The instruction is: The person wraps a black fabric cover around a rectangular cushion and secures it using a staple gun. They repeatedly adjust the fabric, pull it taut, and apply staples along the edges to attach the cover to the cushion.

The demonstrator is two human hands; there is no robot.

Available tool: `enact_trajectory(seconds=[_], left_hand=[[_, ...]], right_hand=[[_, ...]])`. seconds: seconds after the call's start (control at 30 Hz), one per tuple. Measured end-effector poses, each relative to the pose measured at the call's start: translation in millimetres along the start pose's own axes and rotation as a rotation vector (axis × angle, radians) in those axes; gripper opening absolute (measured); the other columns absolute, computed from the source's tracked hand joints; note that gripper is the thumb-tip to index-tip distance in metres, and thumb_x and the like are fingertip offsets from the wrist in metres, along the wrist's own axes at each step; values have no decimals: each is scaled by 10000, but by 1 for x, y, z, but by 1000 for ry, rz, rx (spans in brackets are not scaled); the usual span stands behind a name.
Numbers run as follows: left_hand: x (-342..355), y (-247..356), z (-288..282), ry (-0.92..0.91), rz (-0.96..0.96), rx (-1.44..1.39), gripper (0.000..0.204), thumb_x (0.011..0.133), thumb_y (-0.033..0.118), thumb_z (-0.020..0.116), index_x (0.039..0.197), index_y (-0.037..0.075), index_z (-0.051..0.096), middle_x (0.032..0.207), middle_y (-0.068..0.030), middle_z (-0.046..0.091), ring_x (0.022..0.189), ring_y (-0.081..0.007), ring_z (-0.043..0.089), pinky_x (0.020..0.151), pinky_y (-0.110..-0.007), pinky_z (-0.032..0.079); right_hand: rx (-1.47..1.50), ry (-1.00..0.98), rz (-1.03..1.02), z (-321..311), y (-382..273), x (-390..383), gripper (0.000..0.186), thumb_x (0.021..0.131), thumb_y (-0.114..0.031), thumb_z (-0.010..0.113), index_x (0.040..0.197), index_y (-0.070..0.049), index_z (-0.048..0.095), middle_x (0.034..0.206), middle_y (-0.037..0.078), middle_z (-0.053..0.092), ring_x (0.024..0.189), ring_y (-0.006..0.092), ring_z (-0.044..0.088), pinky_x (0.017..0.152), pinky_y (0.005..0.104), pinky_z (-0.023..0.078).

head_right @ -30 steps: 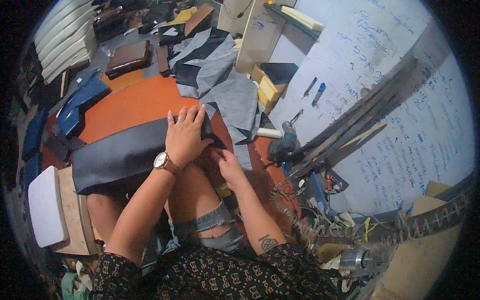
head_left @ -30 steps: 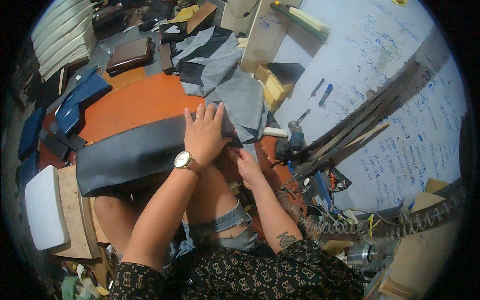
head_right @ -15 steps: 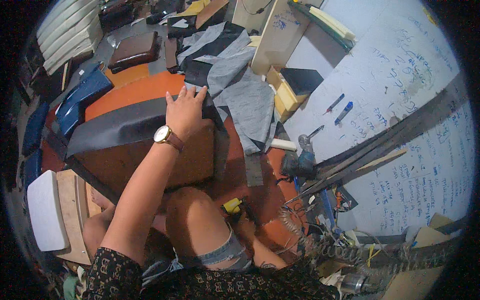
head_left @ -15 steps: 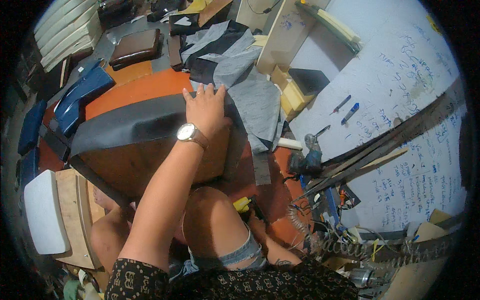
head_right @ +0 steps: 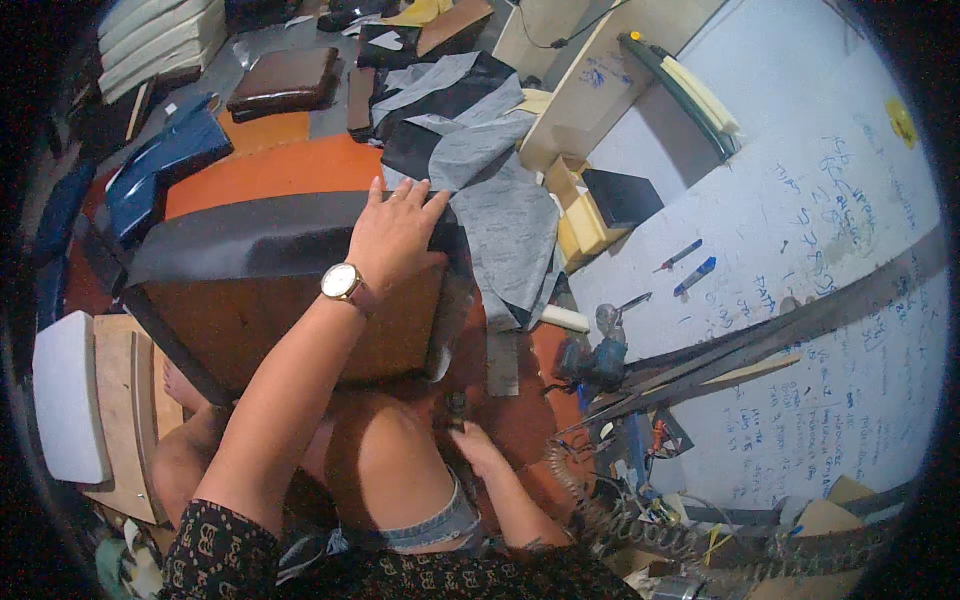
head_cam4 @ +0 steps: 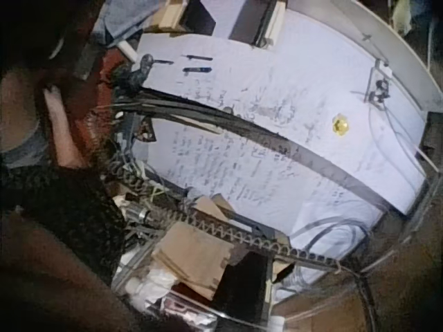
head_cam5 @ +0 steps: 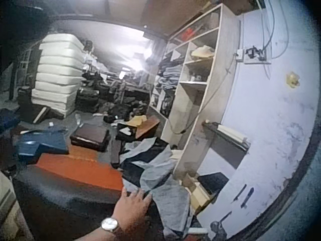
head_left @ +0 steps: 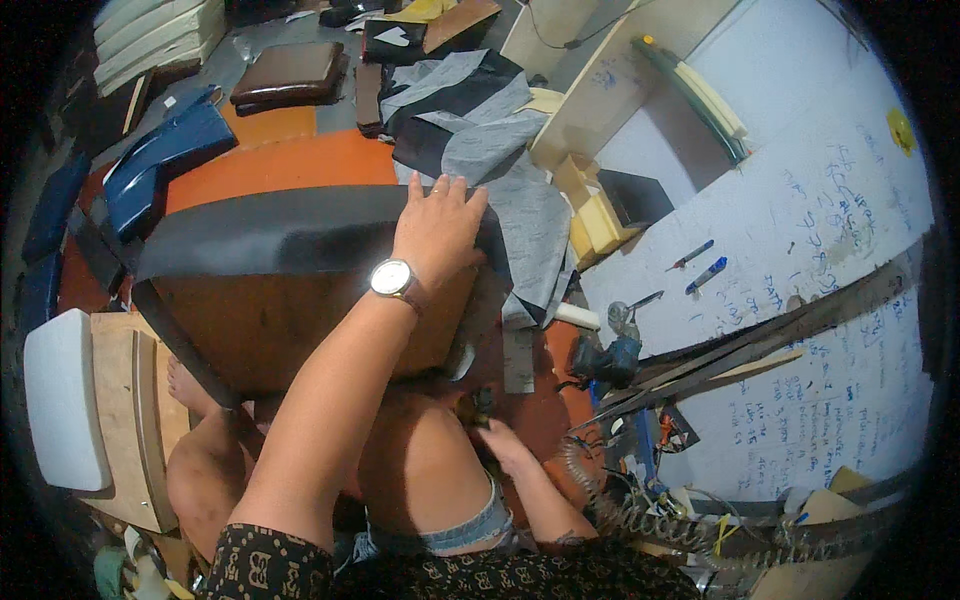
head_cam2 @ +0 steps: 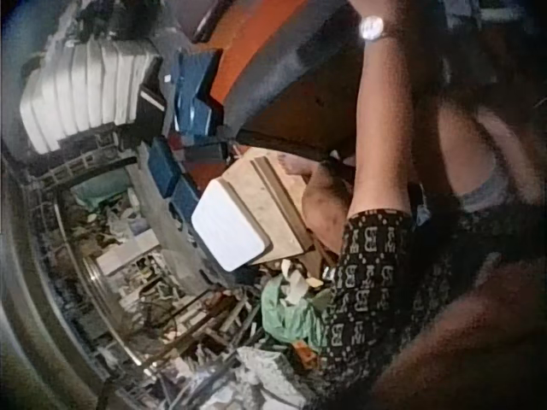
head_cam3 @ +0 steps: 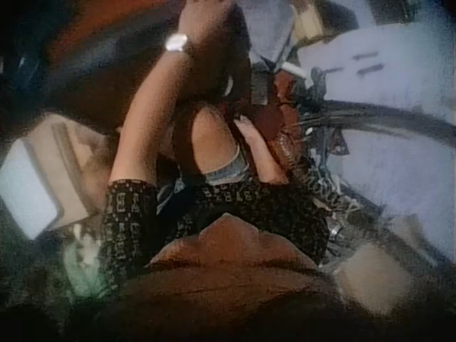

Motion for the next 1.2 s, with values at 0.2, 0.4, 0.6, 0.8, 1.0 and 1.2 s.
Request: enact_trajectory(seconds=[0.2, 0.4, 0.6, 0.8, 1.0, 1.2], left_hand=[[-11, -7, 5, 43, -15, 18, 960, 786, 453, 911, 1575, 120, 476, 1592, -171, 537, 1498, -349, 490, 1239, -605, 345], [-18, 6, 6, 185, 29, 55, 665, 937, 301, 751, 1530, 95, 533, 1528, -181, 589, 1451, -365, 533, 1193, -614, 389], [-26, 15, 8, 177, -7, 57, 518, 1040, 157, 533, 1553, 81, 513, 1569, -181, 565, 1459, -352, 540, 1212, -596, 377], [-31, 16, 8, 218, -23, 51, 489, 1051, 170, 515, 1530, 75, 535, 1562, -182, 572, 1453, -347, 543, 1204, -593, 382], [-47, 29, 2, 196, -13, 69, 505, 1054, 221, 527, 1540, 84, 524, 1595, -189, 531, 1475, -357, 507, 1207, -597, 365], [-74, 47, -10, 23, 33, 27, 876, 913, 530, 759, 1657, 261, 383, 1624, -211, 483, 1527, -386, 436, 1249, -618, 298]], right_hand=[[-14, 191, -643, 24, -209, -92, 306, 939, -207, 816, 1146, -25, 685, 870, 5, 678, 663, 98, 620, 584, 298, 500], [184, 324, -711, 38, -264, -101, 253, 980, -148, 756, 1177, -23, 659, 828, 10, 631, 627, 84, 578, 550, 261, 486], [187, 325, -698, 45, -259, -83, 269, 996, -109, 722, 1246, -32, 656, 845, 0, 609, 604, 74, 527, 539, 252, 467], [208, 306, -615, 44, -255, -87, 254, 976, -159, 768, 1189, -39, 697, 865, 2, 667, 623, 76, 590, 557, 261, 510], [219, 139, -737, 28, -227, -104, 332, 969, -140, 774, 1259, -13, 672, 880, 45, 657, 628, 132, 581, 572, 305, 488], [-208, 168, -261, -28, -103, -71, 274, 965, -213, 777, 1114, -11, 668, 892, 45, 698, 685, 154, 642, 606, 322, 516]])
Point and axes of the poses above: each hand's wrist, its own x-axis towards the middle knuckle, its own z-axis out of the palm, y = z × x, the point moved 5 cm from there along x, towards the middle knuckle
